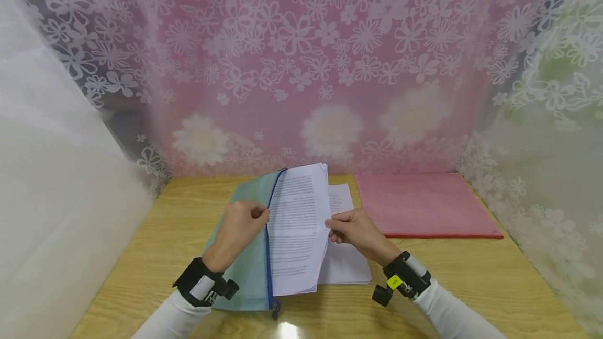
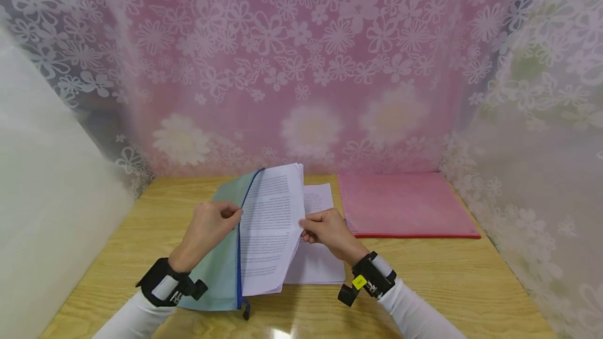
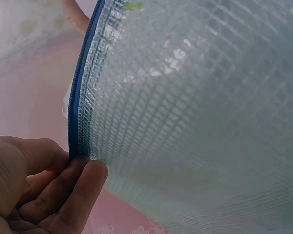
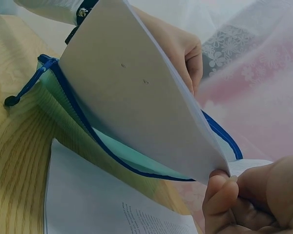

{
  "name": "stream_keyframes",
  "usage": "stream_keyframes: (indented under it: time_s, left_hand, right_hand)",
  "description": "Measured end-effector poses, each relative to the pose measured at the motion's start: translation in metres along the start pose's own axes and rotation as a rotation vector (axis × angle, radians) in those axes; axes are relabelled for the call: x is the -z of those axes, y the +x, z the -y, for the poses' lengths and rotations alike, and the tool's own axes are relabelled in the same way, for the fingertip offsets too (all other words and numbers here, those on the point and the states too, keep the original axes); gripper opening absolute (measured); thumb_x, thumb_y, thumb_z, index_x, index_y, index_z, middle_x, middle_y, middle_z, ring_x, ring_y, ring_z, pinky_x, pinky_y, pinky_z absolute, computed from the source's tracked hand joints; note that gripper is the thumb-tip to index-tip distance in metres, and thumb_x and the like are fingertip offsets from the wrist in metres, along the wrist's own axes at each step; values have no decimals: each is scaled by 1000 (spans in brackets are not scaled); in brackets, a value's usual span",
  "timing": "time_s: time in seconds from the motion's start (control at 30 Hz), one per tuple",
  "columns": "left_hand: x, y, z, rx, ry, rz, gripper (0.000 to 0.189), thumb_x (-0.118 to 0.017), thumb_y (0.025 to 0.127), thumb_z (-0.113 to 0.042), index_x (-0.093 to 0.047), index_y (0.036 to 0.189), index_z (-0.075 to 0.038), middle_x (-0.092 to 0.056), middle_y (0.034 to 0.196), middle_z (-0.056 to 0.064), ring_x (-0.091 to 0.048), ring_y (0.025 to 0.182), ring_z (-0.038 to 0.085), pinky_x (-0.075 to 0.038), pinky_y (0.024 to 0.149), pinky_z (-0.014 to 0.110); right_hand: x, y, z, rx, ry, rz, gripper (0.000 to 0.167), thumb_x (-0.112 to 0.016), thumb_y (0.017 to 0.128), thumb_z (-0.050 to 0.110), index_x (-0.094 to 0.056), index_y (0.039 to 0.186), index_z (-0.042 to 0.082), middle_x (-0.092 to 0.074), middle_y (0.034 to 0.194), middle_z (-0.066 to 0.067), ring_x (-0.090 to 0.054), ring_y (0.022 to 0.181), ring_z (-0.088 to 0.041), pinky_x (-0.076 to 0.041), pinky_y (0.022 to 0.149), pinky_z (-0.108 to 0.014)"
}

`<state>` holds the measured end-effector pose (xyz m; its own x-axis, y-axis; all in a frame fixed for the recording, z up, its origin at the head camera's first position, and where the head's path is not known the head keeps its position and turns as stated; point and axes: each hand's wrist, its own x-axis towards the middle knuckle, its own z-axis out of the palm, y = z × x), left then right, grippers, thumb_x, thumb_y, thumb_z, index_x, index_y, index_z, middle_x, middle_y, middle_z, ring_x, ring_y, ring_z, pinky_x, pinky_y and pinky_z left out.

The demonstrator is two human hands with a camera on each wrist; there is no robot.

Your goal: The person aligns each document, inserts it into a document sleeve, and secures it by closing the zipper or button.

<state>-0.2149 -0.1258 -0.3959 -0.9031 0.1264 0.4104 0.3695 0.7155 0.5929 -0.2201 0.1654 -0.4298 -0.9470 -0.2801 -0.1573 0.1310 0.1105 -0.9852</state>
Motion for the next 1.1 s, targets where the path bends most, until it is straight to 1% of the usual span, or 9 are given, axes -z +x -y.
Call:
stream_keyframes:
  time_s: [0.2,0.53,0.8,1.1]
  left_hand:
    - [0,0,-2,-2,-14,3,11,-74,90,-10,-82,85,-4,-76,75,2,-65,62,4,-53,57,23]
    - [0,1,-4,-42,-1,-14,10,-75,89,-8,-81,82,-4,-75,72,3,-61,58,3,-49,54,21]
    - [-1,2,-6,-34,-4,6,9,-75,89,-9,-82,84,-7,-75,74,2,-62,60,3,-51,56,23]
    - [-5,3,-8,-44,-3,23,10,-73,90,-9,-82,84,-7,-75,74,0,-61,59,2,-49,54,21]
  right_hand:
    - [-1,1,-2,3,0,13,28,-68,99,12,-72,113,-12,-69,75,-3,-61,66,-8,-55,64,-21]
    - [-4,2,-1,9,5,12,26,-68,99,11,-73,112,-10,-69,76,-3,-61,66,-9,-54,63,-20]
    - [-9,3,-3,31,20,35,27,-67,99,10,-72,114,-13,-69,76,-3,-61,66,-8,-55,63,-20]
    - [-12,6,-7,23,9,29,26,-68,99,10,-73,111,-12,-70,75,-3,-62,66,-8,-55,63,-21]
